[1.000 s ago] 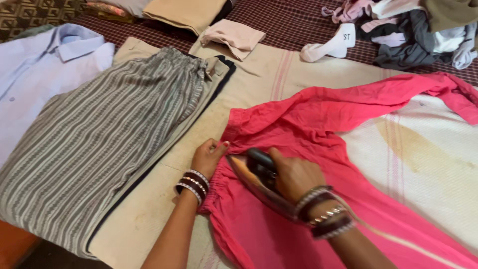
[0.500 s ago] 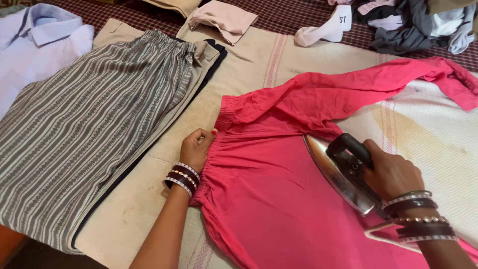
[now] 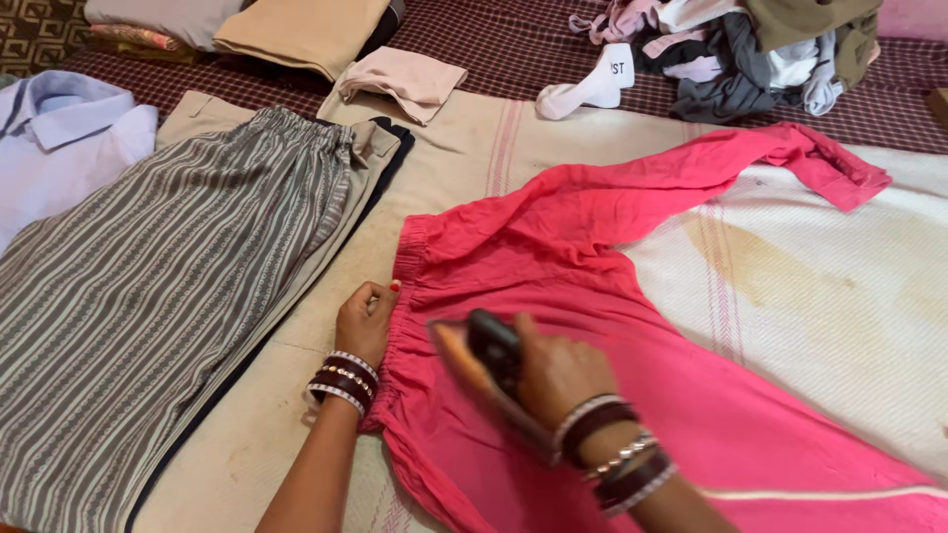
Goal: The person irons a pink pair of pants on a bed. They smooth the fabric with their hands, use an electric iron to press the legs and waistband, and reposition the garment to cover different areas. The person finishes by lifting the pants to inspect the work.
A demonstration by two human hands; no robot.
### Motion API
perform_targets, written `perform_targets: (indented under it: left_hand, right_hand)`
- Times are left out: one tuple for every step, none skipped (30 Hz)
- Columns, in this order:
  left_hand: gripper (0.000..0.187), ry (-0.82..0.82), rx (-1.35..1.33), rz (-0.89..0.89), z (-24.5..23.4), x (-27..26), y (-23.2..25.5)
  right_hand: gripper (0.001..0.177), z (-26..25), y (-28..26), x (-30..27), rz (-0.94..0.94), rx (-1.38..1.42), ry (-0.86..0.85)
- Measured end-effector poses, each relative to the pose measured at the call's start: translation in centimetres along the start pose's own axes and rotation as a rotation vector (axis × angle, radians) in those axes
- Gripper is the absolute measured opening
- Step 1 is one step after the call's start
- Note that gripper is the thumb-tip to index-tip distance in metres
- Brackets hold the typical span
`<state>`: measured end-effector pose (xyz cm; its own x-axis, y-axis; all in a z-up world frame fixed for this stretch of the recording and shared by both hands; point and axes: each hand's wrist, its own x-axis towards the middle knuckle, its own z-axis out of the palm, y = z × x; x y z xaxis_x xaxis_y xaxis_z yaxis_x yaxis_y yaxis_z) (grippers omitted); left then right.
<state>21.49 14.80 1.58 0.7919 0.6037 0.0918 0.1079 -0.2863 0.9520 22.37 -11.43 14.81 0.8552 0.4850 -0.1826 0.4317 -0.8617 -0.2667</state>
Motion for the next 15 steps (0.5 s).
perform_targets:
  left_hand:
    - [0.037,0.003,-0.022,-0.001,0.0,0.1,0.1]
    - [0.036,0.009,-0.009,0.014,0.0,0.1,0.1]
    - [0.035,0.015,0.005,0.029,0.0,0.0,0.2]
    - [0.034,0.024,0.018,0.045,-0.1,0.0,0.2]
    - [0.033,0.028,0.019,0.051,0.0,0.1,0.2]
    - [0.031,0.034,0.021,0.056,0.0,0.2,0.3]
    - [0.03,0.04,0.023,0.062,0.1,0.2,0.2]
    - [0.029,0.033,-0.012,0.059,0.1,0.0,0.0]
    - [0.028,0.027,-0.048,0.056,0.2,0.1,0.0]
    - [0.027,0.021,-0.083,0.056,0.2,0.3,0.1]
    - [0.029,0.029,-0.049,0.032,0.1,0.2,0.2]
    - [0.031,0.037,-0.016,0.009,0.1,0.1,0.3]
    - [0.032,0.045,0.017,-0.013,0.0,-0.1,0.5]
    - [0.032,0.042,0.025,-0.025,0.0,-0.2,0.7]
    - [0.033,0.04,0.033,-0.036,-0.1,-0.2,0.8]
  right_hand:
    - [0.04,-0.3,1.7,0.1,0.026,-0.031,0.052]
    - [0.04,-0.5,3.7,0.3,0.053,-0.061,0.104]
    - [0.039,-1.0,5.9,0.8,0.096,-0.041,0.176]
    - [0.038,-1.5,8.2,1.3,0.137,-0.02,0.248]
    - [0.034,-1.9,10.2,1.7,0.301,-0.096,0.212]
    - [0.035,-2.4,12.1,1.7,0.322,-0.128,0.225]
    - [0.037,-2.7,13.5,1.7,0.344,-0.16,0.238]
    - [0.036,-2.4,14.1,1.7,0.349,-0.148,0.234]
    - [0.035,-2.2,14.5,1.8,0.354,-0.137,0.23]
    - [0.034,-2.0,14.4,1.9,0.358,-0.123,0.228]
    - [0.037,-1.6,13.8,1.6,0.313,-0.1,0.236]
    - [0.039,-1.0,12.9,1.0,0.268,-0.076,0.246]
    - [0.042,-0.4,11.8,0.4,0.223,-0.051,0.256]
    - [0.039,0.3,10.3,-0.4,0.187,-0.03,0.236]
    - [0.036,1.2,8.6,-1.5,0.151,-0.008,0.217]
